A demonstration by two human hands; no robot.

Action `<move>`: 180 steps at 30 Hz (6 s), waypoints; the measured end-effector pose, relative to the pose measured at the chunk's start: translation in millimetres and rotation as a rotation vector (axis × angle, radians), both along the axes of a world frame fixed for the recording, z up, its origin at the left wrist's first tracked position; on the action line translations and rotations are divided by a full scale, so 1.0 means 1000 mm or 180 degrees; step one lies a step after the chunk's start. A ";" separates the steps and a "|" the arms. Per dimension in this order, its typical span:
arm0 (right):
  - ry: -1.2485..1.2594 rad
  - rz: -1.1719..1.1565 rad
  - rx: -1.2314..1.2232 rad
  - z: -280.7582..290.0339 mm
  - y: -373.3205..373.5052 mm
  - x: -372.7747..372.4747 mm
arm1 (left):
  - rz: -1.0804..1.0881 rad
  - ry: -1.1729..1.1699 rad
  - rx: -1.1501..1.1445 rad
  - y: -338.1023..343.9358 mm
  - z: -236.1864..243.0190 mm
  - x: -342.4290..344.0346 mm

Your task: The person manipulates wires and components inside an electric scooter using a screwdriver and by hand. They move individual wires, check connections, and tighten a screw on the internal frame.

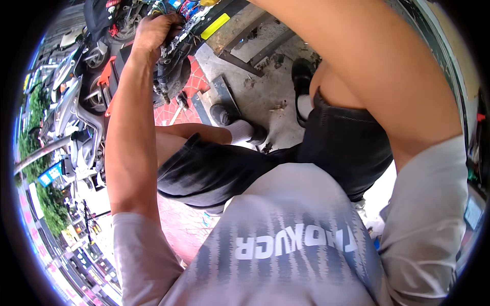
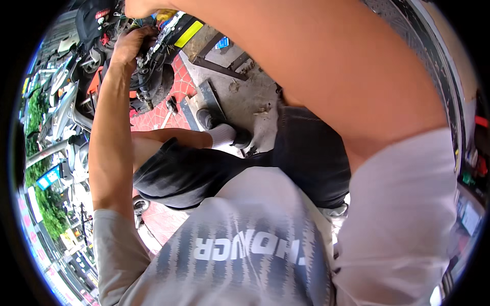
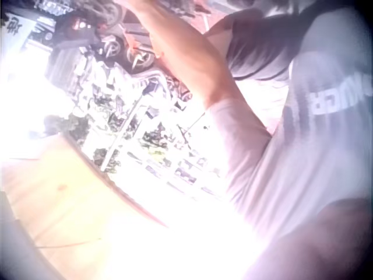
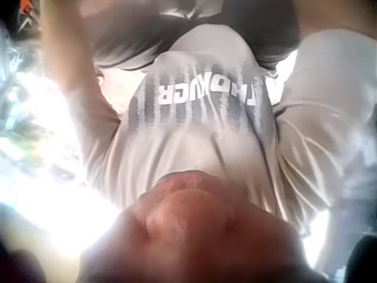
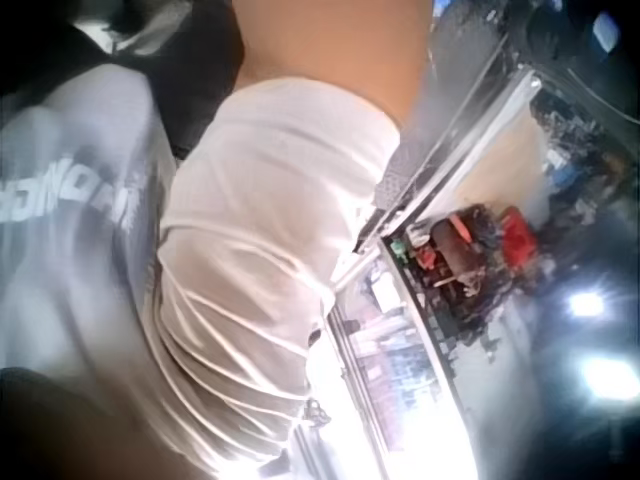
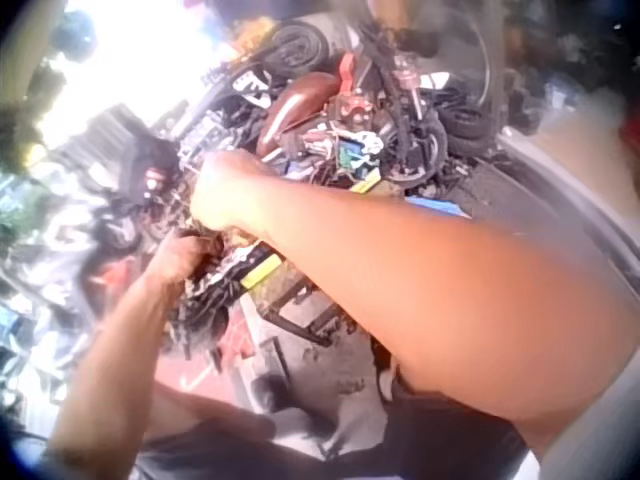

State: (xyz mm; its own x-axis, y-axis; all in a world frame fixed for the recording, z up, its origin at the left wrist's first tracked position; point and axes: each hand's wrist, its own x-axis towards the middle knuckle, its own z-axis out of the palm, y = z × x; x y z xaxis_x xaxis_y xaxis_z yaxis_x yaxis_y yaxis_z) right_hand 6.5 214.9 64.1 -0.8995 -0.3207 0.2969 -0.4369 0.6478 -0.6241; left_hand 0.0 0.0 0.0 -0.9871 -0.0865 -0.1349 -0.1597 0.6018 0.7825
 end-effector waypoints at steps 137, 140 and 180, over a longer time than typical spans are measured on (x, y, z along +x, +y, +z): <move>-0.1557 -0.0494 -0.4677 -0.194 -0.112 0.114 | -0.1009 0.0477 -0.0838 -0.020 0.007 -0.012; -0.1933 -0.0305 -0.4802 -0.193 -0.107 0.110 | -0.1200 0.0520 -0.0328 -0.024 -0.001 -0.008; -0.0948 -0.0408 -0.3839 -0.201 -0.100 0.125 | -0.1732 0.0201 -0.0223 -0.015 0.004 -0.003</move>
